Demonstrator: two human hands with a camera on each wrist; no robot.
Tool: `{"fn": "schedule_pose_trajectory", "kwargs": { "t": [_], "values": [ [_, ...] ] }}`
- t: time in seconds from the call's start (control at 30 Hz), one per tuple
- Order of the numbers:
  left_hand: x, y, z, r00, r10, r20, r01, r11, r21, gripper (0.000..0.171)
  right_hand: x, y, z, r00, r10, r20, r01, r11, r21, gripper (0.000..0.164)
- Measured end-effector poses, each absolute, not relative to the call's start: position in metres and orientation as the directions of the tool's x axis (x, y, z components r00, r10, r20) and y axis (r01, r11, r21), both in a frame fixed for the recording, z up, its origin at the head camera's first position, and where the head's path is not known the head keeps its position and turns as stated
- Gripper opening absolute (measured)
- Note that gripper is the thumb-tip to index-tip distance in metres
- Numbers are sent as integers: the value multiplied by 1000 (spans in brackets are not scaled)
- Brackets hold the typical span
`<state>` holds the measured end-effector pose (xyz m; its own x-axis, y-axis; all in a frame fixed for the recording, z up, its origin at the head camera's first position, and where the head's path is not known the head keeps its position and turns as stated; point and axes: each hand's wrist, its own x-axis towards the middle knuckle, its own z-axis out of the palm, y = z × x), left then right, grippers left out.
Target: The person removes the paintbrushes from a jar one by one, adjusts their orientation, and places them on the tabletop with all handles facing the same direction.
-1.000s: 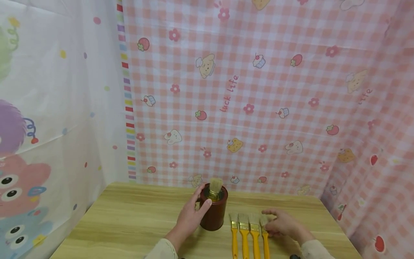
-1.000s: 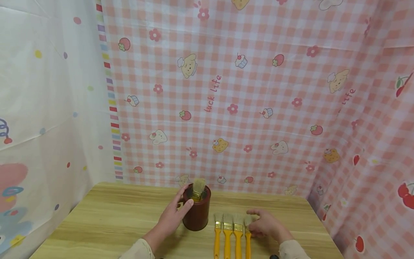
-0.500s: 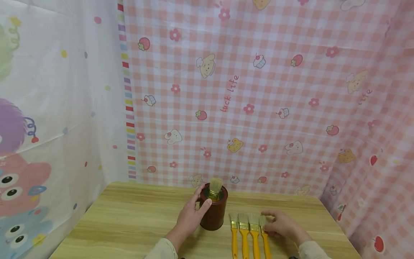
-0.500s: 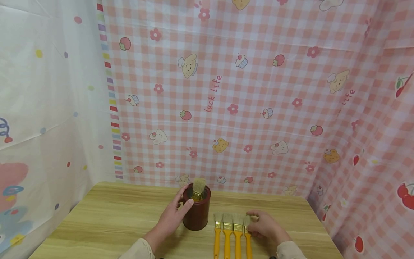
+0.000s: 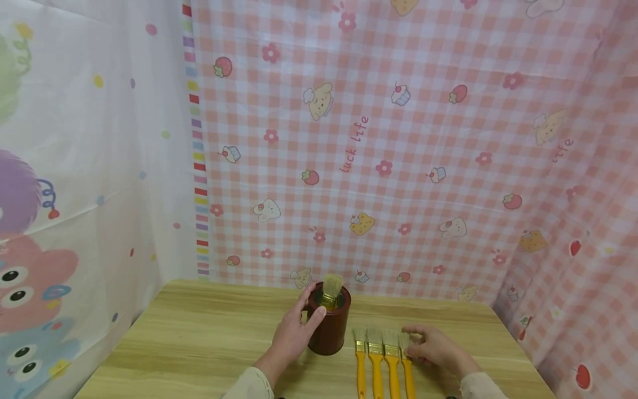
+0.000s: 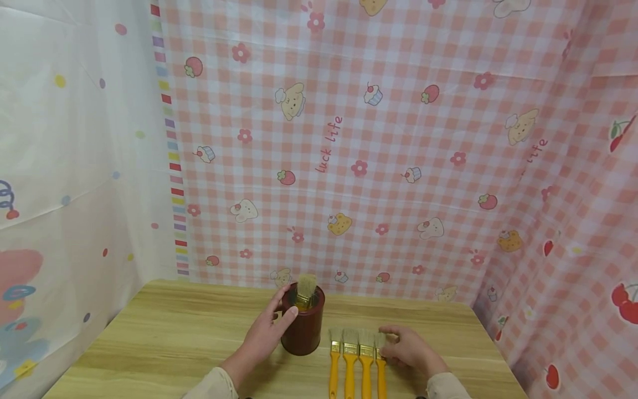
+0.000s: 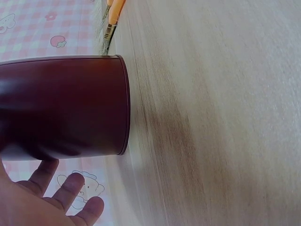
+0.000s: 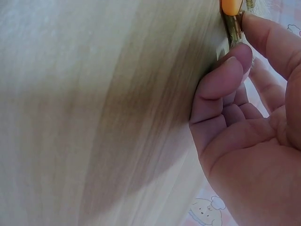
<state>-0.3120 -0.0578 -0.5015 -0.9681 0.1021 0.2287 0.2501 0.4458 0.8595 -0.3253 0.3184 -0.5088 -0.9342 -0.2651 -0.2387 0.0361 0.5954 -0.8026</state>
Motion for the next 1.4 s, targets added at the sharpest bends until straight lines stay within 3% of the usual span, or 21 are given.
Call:
{"fn": "schedule_pose_trajectory", "kwargs": {
  "t": [1.4],
  "values": [
    [-309, -56, -499, -968, 94, 233, 250, 440, 863, 65, -326, 325, -512, -925, -293, -244, 44, 554, -832, 70]
  ]
}}
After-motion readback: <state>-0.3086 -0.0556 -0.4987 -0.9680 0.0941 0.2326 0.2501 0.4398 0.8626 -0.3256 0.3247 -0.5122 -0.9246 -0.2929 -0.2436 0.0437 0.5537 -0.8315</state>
